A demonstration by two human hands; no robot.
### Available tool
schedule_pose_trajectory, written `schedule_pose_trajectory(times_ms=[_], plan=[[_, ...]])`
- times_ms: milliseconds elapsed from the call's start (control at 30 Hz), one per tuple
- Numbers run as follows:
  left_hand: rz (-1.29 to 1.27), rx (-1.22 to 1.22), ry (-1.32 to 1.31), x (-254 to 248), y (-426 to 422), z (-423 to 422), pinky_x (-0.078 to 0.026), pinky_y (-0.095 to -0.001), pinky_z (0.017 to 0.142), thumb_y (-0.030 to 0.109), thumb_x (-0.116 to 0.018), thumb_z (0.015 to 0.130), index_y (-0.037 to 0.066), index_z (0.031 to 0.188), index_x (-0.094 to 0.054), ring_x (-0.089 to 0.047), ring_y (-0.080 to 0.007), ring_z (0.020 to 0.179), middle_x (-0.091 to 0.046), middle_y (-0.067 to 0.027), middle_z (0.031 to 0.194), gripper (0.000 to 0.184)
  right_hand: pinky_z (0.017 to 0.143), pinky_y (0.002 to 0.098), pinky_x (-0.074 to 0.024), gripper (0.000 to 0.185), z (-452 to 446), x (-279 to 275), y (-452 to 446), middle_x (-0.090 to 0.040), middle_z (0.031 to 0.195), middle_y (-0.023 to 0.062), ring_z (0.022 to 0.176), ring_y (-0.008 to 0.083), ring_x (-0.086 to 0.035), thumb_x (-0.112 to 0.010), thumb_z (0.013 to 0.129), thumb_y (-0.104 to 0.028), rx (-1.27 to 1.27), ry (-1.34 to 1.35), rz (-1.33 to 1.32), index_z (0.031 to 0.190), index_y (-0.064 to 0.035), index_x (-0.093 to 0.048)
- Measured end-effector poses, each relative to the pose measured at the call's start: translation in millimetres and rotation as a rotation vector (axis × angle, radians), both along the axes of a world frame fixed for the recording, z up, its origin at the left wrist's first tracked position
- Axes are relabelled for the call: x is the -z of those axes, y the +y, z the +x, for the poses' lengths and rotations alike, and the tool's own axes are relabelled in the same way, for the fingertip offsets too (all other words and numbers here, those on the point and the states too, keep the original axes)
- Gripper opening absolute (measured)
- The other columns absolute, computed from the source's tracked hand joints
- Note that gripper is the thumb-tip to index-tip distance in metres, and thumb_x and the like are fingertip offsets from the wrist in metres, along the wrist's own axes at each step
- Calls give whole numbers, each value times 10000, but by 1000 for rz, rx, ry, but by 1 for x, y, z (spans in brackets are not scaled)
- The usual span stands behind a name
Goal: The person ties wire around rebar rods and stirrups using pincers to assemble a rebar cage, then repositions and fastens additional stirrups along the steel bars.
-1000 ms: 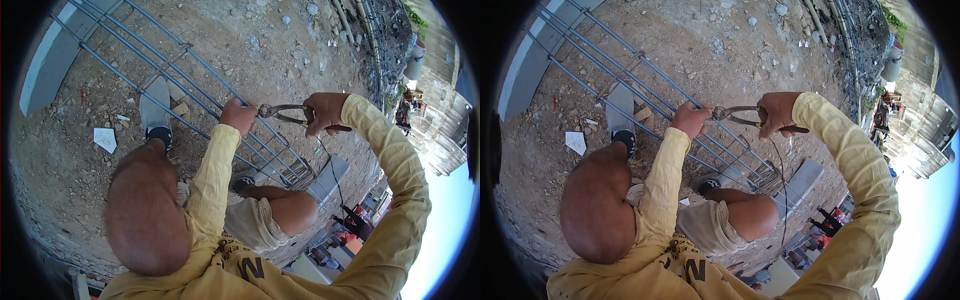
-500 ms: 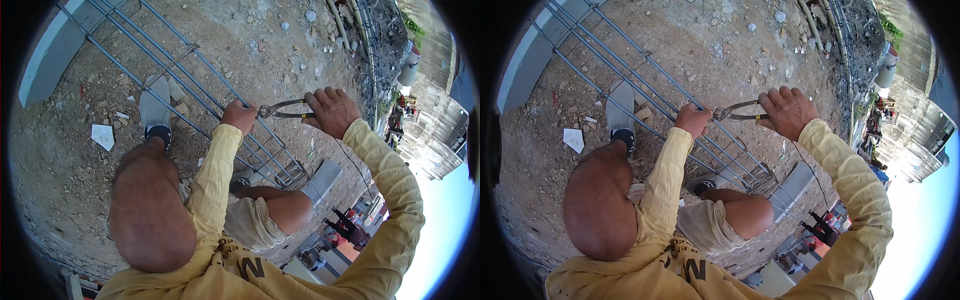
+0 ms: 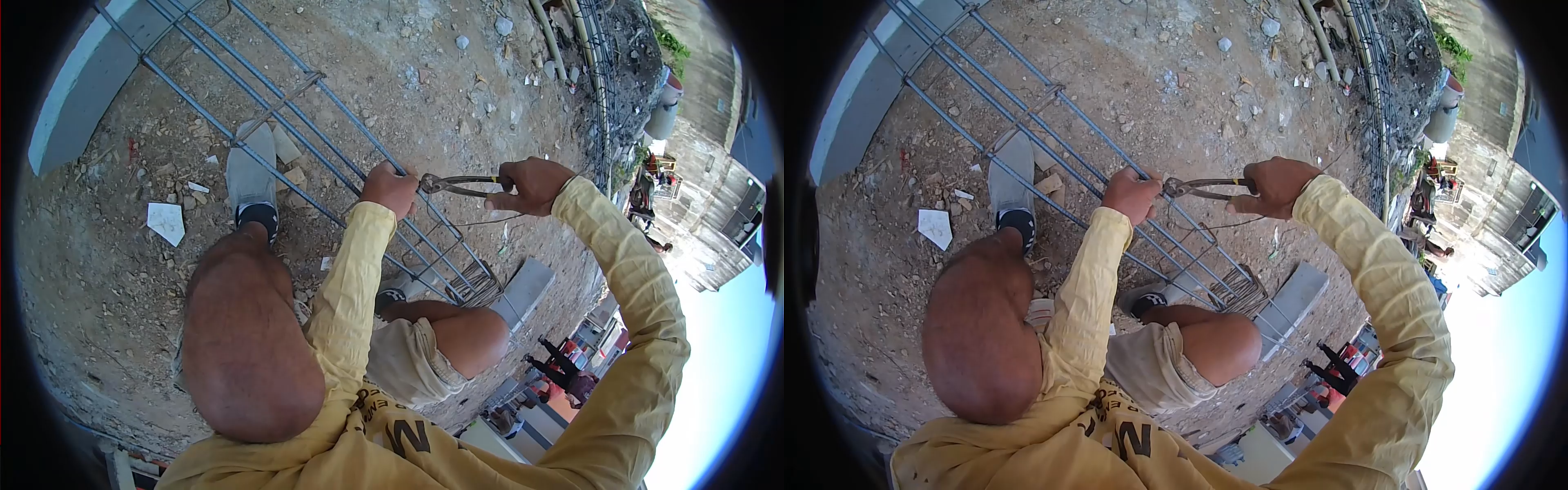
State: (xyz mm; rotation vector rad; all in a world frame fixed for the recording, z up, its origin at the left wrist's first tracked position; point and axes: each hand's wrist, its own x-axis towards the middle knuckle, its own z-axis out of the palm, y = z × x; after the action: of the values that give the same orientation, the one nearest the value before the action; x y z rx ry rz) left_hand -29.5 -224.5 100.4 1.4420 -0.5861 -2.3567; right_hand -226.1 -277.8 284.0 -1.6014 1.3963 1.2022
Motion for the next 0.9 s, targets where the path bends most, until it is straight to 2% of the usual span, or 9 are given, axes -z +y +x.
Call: schedule_pose_trajectory(times_ms=[100,200,333,367,467,600,767,800,900], plan=[[10,-13,7,-1,0,-1,-421,-298,395,105,-624,805,-16,958,-629,-555,-158,440,-619,-86,715,195,497,368,-487,571,12,-8,-5,-601,701,124,517,243,-607,-781,745,-441,619,174,336,1056,-27,-540],[26,-7,-7,1,0,-1,-421,-297,401,105,-620,810,-15,966,-628,-562,-159,447,-622,-88,727,197,429,325,-458,586,21,-14,1,-593,726,118,456,190,-581,-806,723,-335,573,153,205,1106,-34,-481],[31,17,-19,-13,-5,3,-428,-300,410,108,-610,822,-13,982,-628,-574,-161,462,-623,-87,730,202,619,379,-525,579,-2,-11,30,-567,864,79,726,243,-653,-747,728,-338,-290,-102,-344,1185,-74,-508],[36,18,-19,-16,-6,5,-430,-301,412,109,-606,825,-12,986,-628,-576,-162,465,-623,-87,728,203,732,398,-519,562,-3,-13,32,-537,945,61,898,249,-618,-724,756,-388,-411,-64,-409,1205,-122,-517],[16,39,-9,-11,-4,4,-430,-301,412,113,-601,833,-13,996,-630,-581,-163,470,-625,-88,728,207,760,417,-510,553,3,-17,30,-530,958,59,941,250,-585,-689,789,-440,-557,-5,-569,1224,-143,-519],[-9,16,-23,-4,2,0,-434,-304,417,125,-601,841,-19,1000,-630,-585,-168,470,-631,-92,731,217,793,477,-498,575,13,-25,20,-618,952,123,908,324,-642,-559,891,-540,-191,98,-174,1231,-76,-533],[-70,15,-100,-7,5,-1,-469,-315,440,114,-586,841,-42,1012,-616,-591,-199,439,-642,-105,719,233,813,493,-502,584,-11,-10,23,-670,924,194,882,403,-645,-446,951,-567,193,-79,9,1116,-34,-618],[-97,41,-134,-4,10,-4,-489,-336,566,121,-579,837,-55,1064,-579,-612,-251,615,-632,-167,828,288,812,494,-503,588,-13,-9,24,-673,916,203,880,413,-641,-434,957,-567,273,-109,24,1101,-31,-630],[-226,16,-255,-1,31,-17,-501,-388,876,132,-567,832,-77,1234,-448,-592,-375,1055,-563,-301,1127,468,798,478,-512,566,-1,-14,22,-674,892,198,887,403,-648,-450,953,-555,12,10,-70,1067,-33,-636]])
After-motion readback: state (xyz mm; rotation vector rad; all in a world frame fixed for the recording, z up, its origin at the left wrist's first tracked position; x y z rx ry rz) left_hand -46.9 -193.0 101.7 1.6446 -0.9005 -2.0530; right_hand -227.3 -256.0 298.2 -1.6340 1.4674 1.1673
